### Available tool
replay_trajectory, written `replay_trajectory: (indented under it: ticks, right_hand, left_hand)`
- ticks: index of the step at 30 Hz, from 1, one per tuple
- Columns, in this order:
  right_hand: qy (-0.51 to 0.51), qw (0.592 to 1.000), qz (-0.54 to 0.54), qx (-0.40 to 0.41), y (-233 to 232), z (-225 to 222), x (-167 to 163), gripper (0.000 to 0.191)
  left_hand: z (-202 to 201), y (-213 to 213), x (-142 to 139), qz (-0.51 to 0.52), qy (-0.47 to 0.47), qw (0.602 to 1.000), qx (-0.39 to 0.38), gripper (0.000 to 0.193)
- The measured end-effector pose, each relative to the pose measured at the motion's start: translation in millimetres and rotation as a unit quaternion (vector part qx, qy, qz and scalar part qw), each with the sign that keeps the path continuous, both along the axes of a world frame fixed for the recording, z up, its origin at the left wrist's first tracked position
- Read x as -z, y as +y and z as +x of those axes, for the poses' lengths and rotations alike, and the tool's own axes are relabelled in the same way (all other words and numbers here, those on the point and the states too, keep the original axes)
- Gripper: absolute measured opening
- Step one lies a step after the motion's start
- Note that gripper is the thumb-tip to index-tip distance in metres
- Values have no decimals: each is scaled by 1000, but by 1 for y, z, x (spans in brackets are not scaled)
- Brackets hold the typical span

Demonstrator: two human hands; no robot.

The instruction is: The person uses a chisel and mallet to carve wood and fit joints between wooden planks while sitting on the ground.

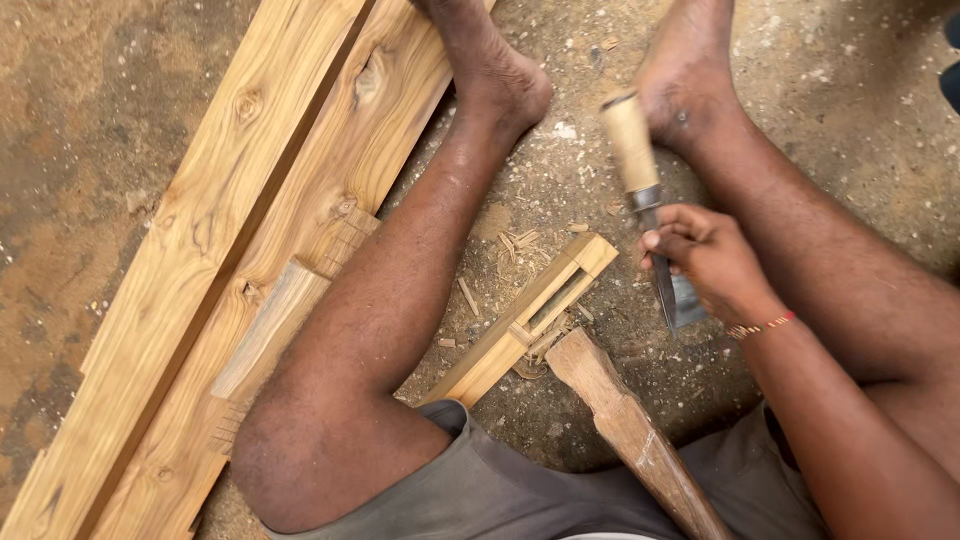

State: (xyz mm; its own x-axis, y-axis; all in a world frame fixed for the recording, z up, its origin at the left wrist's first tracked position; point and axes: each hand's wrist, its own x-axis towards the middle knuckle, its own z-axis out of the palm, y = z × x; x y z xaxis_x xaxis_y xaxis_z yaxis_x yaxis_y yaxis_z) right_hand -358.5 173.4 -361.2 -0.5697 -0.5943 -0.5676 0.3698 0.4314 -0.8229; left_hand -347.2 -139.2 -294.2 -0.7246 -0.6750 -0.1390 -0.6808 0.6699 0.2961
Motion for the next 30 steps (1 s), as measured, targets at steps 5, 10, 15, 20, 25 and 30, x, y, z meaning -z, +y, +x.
replay_trajectory:
  ticks: [5,10,15,20,25,30]
  right_hand:
    - [46,994,-85,-44,-10,20,-62,14]
    - [170,961,-150,-157,-12,62,-111,13]
    - [303,893,-255,-214,-21,106,-131,28]
    - [421,837,-289,-196,-11,115,-109,39]
    - [438,837,-259,-200,-1,110,-79,33]
    - [390,869,-210,-220,-9,112,-67,31]
  left_hand:
    - [13,4,-11,20,33,998,39,27]
    - [32,15,-40,27,84,992,93,26]
    - [51,30,-66,23,113,986,117,25]
    - [64,40,-68,26,136,983,124,25]
    - [68,39,-63,30,153,979,133,24]
    - [74,33,-52,38,171,974,142,24]
